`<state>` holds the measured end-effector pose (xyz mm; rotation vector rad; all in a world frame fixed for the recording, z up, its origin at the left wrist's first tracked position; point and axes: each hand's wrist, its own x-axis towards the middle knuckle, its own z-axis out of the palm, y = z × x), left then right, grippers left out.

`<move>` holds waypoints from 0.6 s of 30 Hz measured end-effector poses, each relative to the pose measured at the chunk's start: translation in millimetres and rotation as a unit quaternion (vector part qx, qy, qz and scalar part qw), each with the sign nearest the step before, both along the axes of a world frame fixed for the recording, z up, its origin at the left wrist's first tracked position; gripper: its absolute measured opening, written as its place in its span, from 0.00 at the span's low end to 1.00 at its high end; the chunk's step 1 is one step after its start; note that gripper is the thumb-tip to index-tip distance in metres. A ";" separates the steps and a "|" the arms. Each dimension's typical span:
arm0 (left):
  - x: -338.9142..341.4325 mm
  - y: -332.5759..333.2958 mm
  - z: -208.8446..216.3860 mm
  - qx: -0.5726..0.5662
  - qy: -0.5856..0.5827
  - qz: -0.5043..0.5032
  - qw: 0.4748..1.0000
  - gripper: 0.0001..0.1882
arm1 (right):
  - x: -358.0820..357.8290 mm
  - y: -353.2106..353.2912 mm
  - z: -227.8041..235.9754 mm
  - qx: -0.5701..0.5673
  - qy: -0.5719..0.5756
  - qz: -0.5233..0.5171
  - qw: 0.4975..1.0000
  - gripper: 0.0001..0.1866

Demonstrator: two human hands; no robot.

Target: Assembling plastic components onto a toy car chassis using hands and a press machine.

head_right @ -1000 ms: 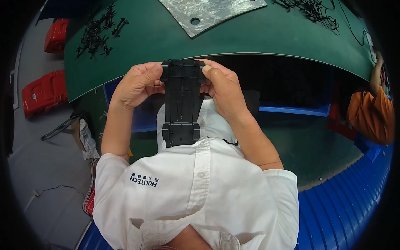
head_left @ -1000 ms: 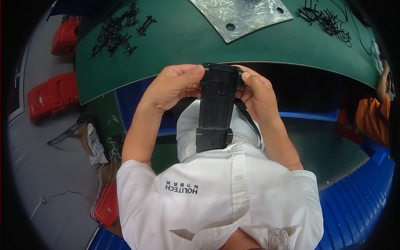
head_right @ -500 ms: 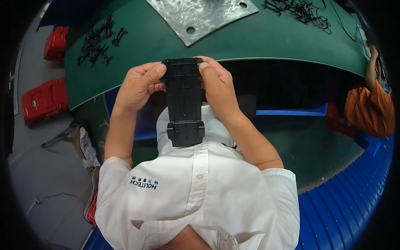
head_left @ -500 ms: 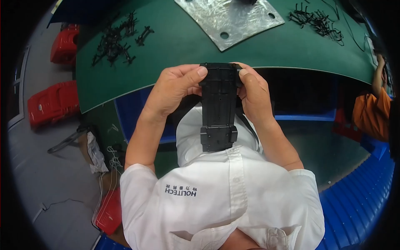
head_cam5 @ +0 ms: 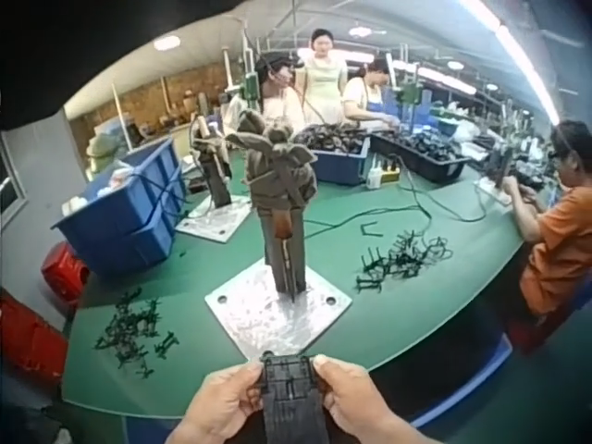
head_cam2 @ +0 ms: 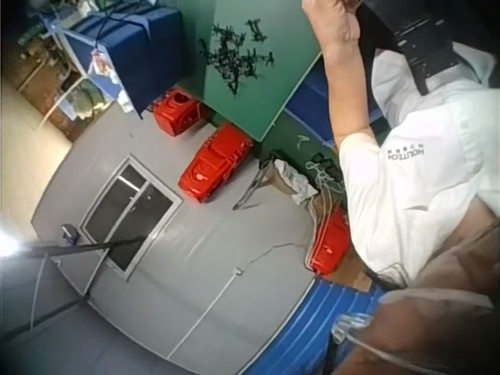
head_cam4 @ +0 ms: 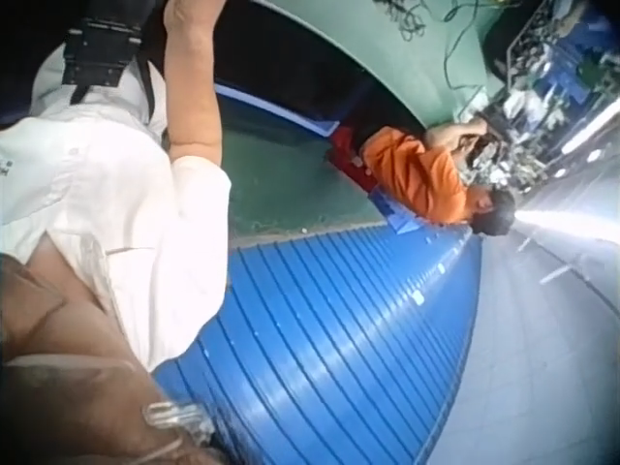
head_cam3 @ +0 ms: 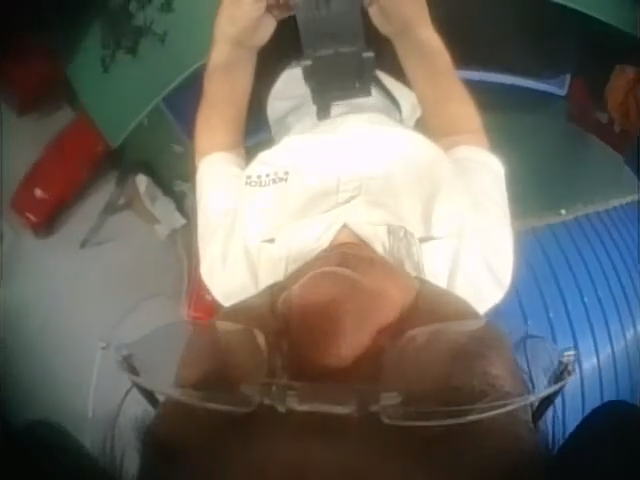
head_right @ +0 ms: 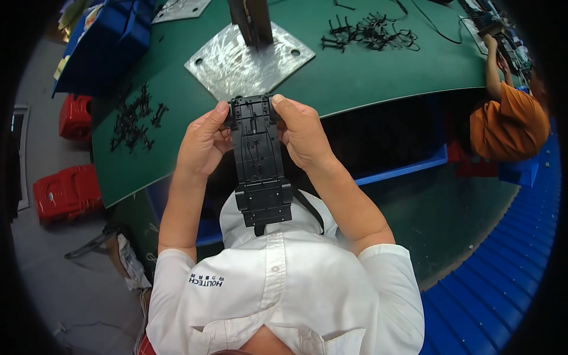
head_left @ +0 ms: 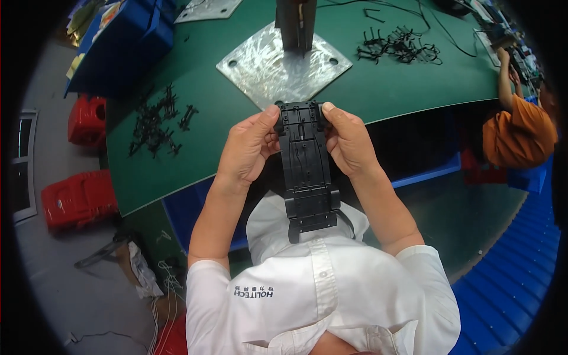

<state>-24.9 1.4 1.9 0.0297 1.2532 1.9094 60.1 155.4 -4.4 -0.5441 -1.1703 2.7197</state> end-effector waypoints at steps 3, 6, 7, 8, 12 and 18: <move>-4.3 16.4 2.3 -0.012 0.001 0.013 1.000 0.15 | -3.3 14.1 -2.9 -0.015 -0.008 -0.004 1.000 0.14; -10.1 25.3 4.8 -0.002 0.002 -0.005 1.000 0.16 | -7.6 23.9 -1.6 -0.028 -0.004 -0.015 1.000 0.15; -12.7 26.9 4.3 -0.002 0.004 -0.006 1.000 0.16 | -8.9 26.8 0.1 -0.037 0.002 -0.012 0.999 0.14; -15.8 28.4 2.8 -0.002 -0.003 -0.001 1.000 0.15 | -10.6 29.1 1.2 -0.047 0.007 -0.008 0.999 0.13; -25.9 35.5 0.6 0.013 -0.015 0.002 1.000 0.15 | -18.5 34.0 2.6 -0.039 0.003 -0.010 0.999 0.13; -36.0 38.7 -0.2 0.005 -0.026 -0.020 0.999 0.16 | -25.9 36.5 8.2 -0.033 0.003 -0.023 0.999 0.15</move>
